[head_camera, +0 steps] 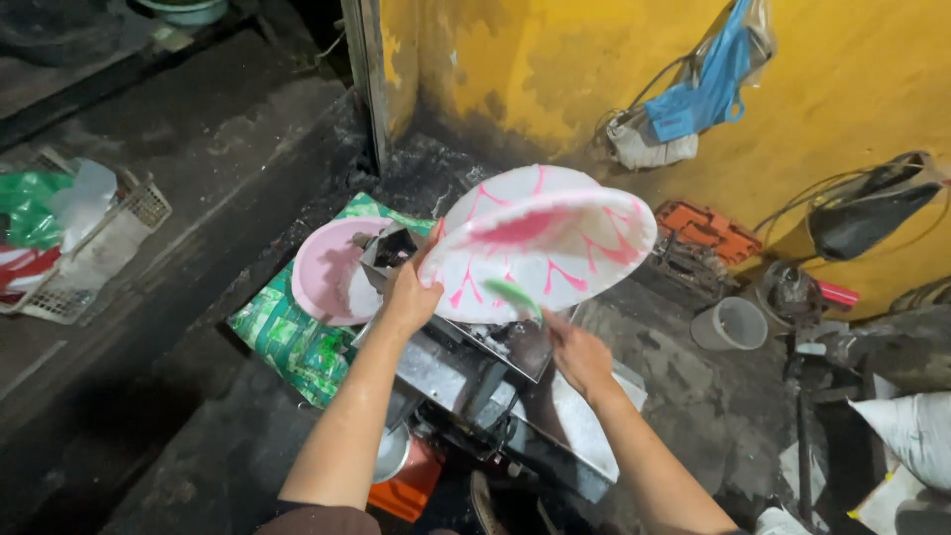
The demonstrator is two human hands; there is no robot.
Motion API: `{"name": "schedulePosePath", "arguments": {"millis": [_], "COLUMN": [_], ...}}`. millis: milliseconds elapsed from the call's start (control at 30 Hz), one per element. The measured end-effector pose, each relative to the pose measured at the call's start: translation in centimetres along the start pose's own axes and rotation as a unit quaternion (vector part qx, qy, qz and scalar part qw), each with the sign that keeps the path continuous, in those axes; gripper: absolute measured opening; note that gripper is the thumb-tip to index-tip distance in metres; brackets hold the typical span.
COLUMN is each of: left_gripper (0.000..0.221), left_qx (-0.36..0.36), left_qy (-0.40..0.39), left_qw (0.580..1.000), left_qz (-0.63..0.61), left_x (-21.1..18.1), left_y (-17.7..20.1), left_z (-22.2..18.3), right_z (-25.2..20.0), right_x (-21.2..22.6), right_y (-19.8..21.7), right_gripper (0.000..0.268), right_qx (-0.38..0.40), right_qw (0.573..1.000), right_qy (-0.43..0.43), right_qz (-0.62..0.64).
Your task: The person stirs a white viscous mixture in a white bowl with a green spatula, then pours it into a metal grinder. They then stir a second batch in a pink bowl, add water from a green jug, and continue mixing.
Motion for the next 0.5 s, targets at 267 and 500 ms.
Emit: {"name": "schedulePosePath", "arguments": {"millis": [267, 500], "left_gripper": [0.072, 0.071], "left_qx": [-0.137, -0.262], "left_qy": [-0.073, 0.167], "left_qw": [0.977, 0.723], "left_qz": [-0.144, -0.617], "left_x": [2.4, 13.2], "left_y": [-1.2, -3.3], "left_z": [-1.7, 1.7], "right_z": [-6.8, 2.9], "right_x": [3.9, 3.1], "right_y": [8.3, -3.7], "right_gripper": [0.042, 0.027], "right_qx": [0.184, 0.101], "right_qw": [0.965, 0.964], "right_qy": [0.013, 0.158], "right_qz": [-0.186, -0.191]}}
Point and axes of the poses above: each hand's wrist, its own z-axis towards the middle knuckle, its own y-axis out of the back of the hand, x = y × z, the point moved 3 cm from there along z, towards the middle knuckle, and after that the axes turned 7 degrees about y, right-handed, at the moved point
